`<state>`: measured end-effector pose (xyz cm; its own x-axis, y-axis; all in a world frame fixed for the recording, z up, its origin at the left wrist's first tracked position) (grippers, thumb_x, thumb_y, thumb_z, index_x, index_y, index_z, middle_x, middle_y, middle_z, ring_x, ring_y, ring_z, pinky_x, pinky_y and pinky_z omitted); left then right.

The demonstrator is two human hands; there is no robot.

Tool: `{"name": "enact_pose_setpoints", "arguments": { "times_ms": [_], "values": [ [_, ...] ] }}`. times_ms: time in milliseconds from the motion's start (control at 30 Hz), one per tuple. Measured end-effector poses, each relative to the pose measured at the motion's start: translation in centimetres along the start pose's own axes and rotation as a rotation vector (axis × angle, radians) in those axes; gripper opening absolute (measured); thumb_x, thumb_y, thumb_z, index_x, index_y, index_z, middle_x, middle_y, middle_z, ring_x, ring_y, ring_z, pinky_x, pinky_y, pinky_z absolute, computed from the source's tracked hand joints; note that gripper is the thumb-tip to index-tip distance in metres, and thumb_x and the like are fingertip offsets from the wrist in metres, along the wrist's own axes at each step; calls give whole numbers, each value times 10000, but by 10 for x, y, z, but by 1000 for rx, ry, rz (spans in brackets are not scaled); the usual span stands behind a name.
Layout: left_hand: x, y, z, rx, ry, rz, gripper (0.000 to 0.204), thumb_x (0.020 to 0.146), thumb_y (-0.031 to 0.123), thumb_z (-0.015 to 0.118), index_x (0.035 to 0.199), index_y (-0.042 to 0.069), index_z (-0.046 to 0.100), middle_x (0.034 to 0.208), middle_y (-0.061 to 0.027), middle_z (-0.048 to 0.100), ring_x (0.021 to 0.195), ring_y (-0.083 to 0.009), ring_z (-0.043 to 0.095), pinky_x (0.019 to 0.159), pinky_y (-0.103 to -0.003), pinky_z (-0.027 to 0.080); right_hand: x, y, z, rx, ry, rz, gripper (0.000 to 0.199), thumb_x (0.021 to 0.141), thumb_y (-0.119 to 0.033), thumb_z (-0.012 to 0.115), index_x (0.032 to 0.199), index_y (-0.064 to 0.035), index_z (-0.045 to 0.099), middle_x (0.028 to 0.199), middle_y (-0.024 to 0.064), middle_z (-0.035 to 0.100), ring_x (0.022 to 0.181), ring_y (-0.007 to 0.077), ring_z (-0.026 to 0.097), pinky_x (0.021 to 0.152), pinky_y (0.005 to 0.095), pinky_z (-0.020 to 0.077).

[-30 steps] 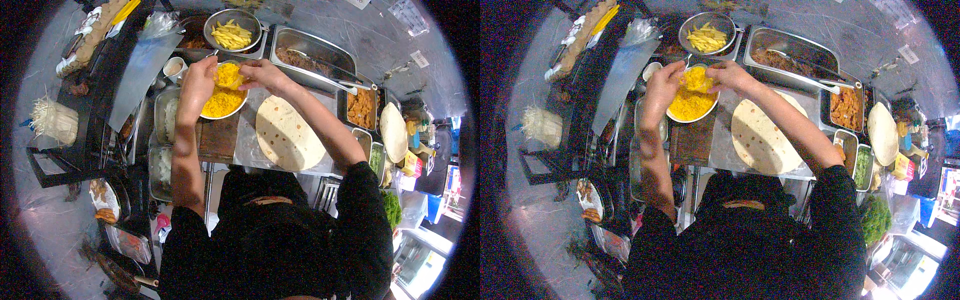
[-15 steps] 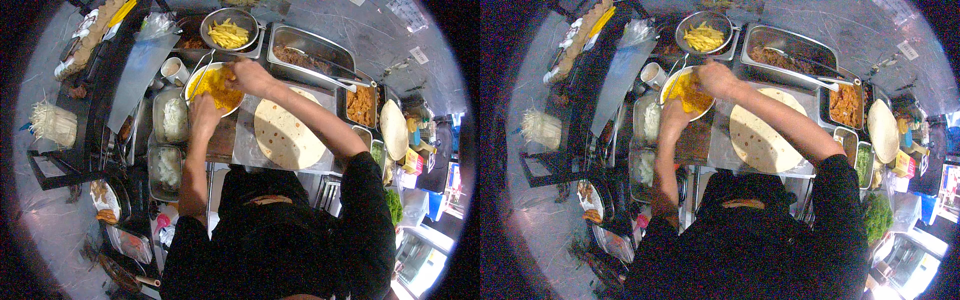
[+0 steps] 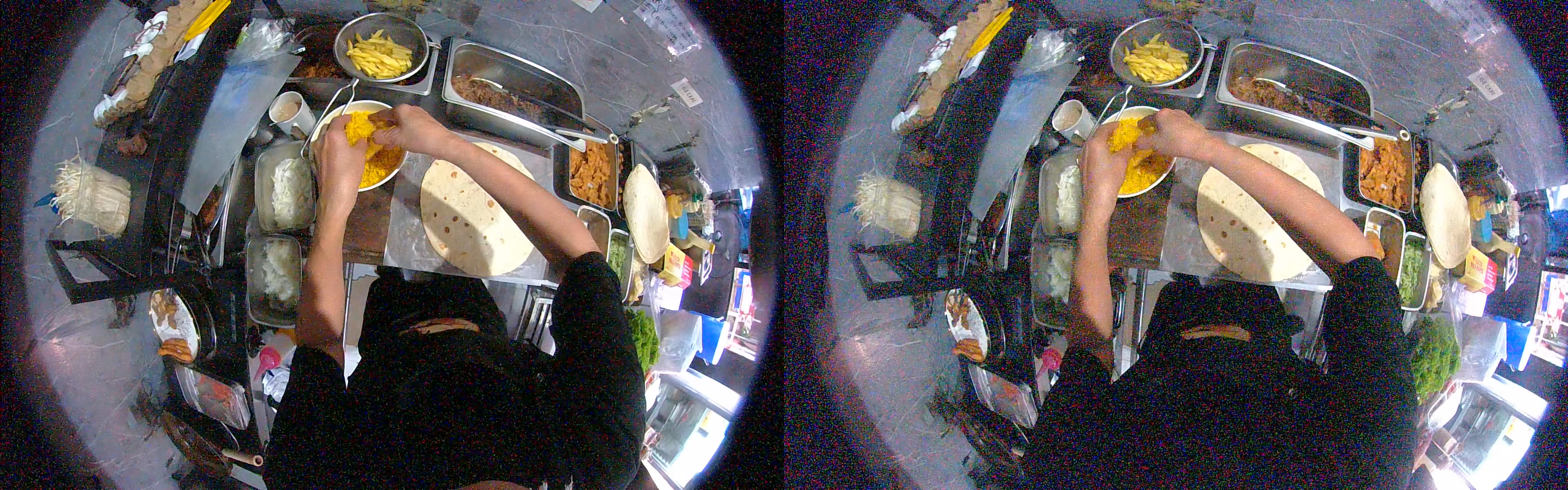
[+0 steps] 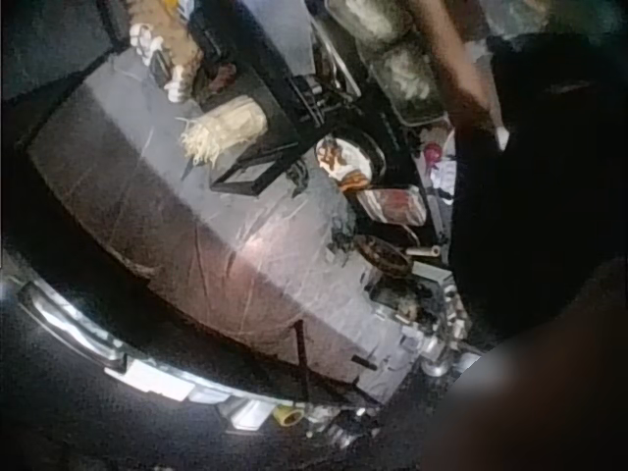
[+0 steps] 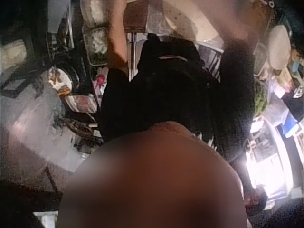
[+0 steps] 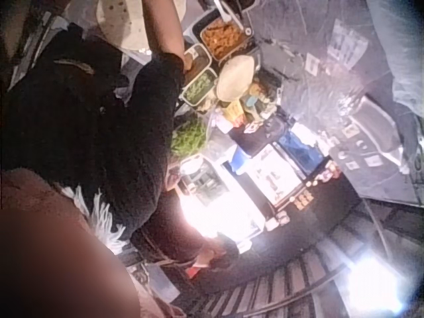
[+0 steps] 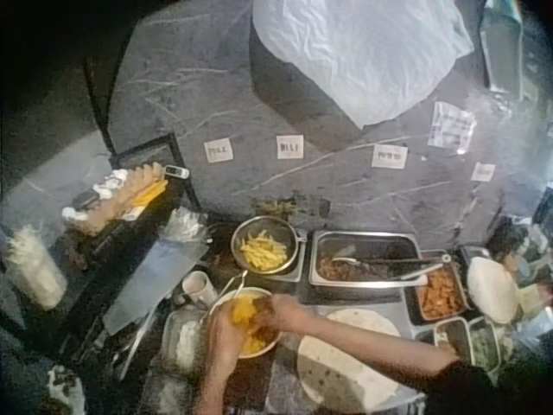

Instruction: The person assembles a wrap by placing a tortilla on the counter, adding yellow rice, cooked meat, and sliced mushrooms. They use tongs to transfer ingredients from metal containers and arrange them on the tortilla.

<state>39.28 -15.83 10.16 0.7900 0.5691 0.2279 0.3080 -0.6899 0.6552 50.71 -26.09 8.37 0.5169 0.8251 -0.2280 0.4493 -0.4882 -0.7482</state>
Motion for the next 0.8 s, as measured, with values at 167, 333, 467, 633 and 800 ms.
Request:
{"name": "enact_pose_setpoints", "arguments": {
  "times_ms": [167, 333, 467, 633, 800],
  "values": [
    [7, 9, -20, -67, -143, 16, 402, 793, 58, 665, 1186, -1, 608, 1156, -193, 645, 1067, -303, 629, 929, -366, 480, 2, 14, 7, 510, -44, 70, 515, 895, -165, 607, 1330, 72, 465, 1182, 159, 608, 982, 199, 647, 817, 295, 572],
    [2, 16, -51, -33, -123, -45, 380, 820, 30, 615, 1200, 23, 610, 1161, -167, 654, 1060, -271, 642, 920, -346, 489, -18, -5, -5, 645, -29, 39, 502, 925, -105, 550, 1374, 66, 404, 1278, 166, 545, 1032, 202, 622, 855, 293, 568],
    [-6, 13, -45, -22, -144, -246, 335, 807, 33, 611, 1140, 21, 645, 1005, -145, 705, 917, -266, 691, 820, -358, 530, -18, -1, -6, 696, -6, 22, 501, 925, -109, 554, 1372, 62, 407, 1276, 166, 543, 1054, 207, 609, 871, 298, 566],
    [-13, -23, -21, -14, -93, -128, 249, 809, 33, 578, 1038, 7, 674, 914, -202, 692, 834, -316, 688, 751, -408, 532, -18, -1, 1, 853, -3, 24, 503, 938, -119, 538, 1383, 61, 388, 1288, 155, 528, 1049, 213, 610, 883, 306, 564],
    [-14, -29, -10, 223, 56, 151, 207, 801, 31, 545, 962, -4, 669, 905, -258, 661, 880, -409, 645, 770, -468, 510, -33, -5, -4, 1029, -30, 20, 502, 936, -123, 542, 1377, 62, 390, 1265, 155, 538, 1023, 214, 621, 886, 306, 564]
  ]
}}
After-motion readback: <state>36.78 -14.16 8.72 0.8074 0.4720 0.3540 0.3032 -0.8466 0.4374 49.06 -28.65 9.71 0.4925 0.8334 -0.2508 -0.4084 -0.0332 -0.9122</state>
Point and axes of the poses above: each hand's wrist, its own x-axis towards the middle knuckle, its own z-axis out of the palm, y = z × x, the point moved 4 cm from there along x, towards the middle knuckle
